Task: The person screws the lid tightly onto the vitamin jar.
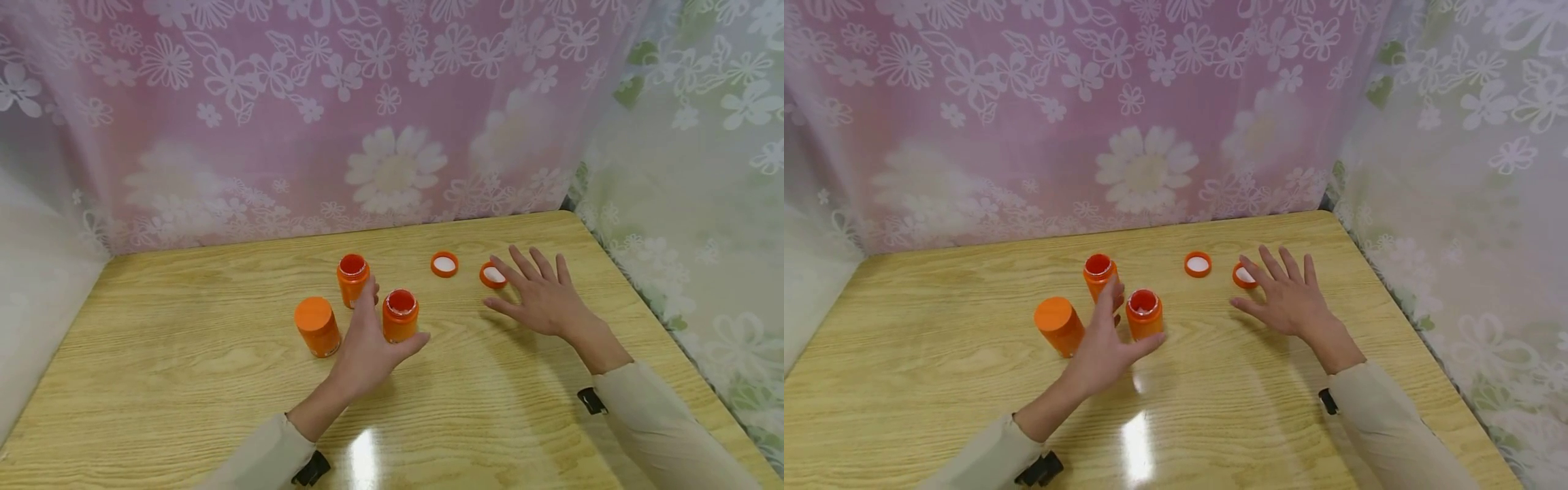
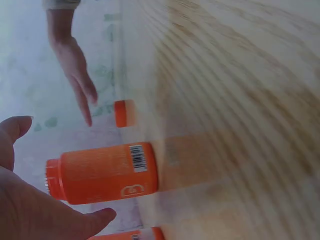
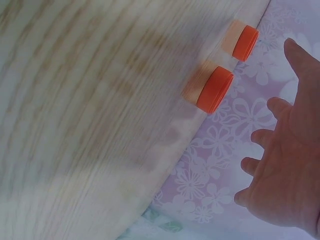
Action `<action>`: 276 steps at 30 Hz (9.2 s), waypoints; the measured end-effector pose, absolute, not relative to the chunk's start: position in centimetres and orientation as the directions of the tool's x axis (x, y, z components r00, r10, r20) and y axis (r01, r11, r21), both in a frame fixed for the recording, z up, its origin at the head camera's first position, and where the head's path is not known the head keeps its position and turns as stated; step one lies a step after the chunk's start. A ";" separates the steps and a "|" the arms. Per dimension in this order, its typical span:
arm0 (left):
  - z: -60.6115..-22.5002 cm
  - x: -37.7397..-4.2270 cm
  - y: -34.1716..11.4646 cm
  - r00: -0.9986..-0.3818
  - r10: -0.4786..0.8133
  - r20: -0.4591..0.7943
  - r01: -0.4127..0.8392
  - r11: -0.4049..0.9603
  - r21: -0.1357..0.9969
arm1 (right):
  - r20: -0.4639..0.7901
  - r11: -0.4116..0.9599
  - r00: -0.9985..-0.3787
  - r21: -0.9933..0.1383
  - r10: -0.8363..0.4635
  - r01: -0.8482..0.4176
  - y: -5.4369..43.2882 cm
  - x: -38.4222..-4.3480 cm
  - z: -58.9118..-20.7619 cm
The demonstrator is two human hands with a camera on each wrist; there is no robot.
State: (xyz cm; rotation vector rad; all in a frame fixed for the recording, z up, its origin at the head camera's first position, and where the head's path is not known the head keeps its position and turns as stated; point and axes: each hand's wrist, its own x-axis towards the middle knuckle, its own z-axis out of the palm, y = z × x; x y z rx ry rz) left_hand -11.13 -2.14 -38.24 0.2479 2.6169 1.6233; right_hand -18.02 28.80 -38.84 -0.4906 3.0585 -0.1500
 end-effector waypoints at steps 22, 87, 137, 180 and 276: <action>-41.2 -13.5 -2.0 -0.973 0.218 -0.077 -0.004 0.317 0.949 | -0.032 0.943 -0.951 -0.143 -0.309 -0.301 28.5 -18.4 -39.2; -42.8 -15.0 -3.4 -0.964 0.267 0.002 0.121 0.434 0.893 | -0.204 0.841 -0.826 -0.271 -0.526 -0.469 20.4 -27.5 -39.3; -43.1 -14.9 -3.2 -0.967 0.256 0.018 0.131 0.433 0.892 | -0.157 0.817 -0.809 -0.242 -0.566 -0.524 20.4 -27.1 -39.4; -43.4 -14.7 -3.5 -0.965 0.261 0.034 0.149 0.435 0.888 | 0.065 0.741 -0.827 -0.409 -0.559 -0.533 20.2 -22.5 -36.4; -43.4 -14.9 -3.7 -0.958 0.282 0.051 0.177 0.444 0.879 | 0.358 0.336 -0.743 -0.723 -0.565 -0.604 14.7 -15.8 -34.9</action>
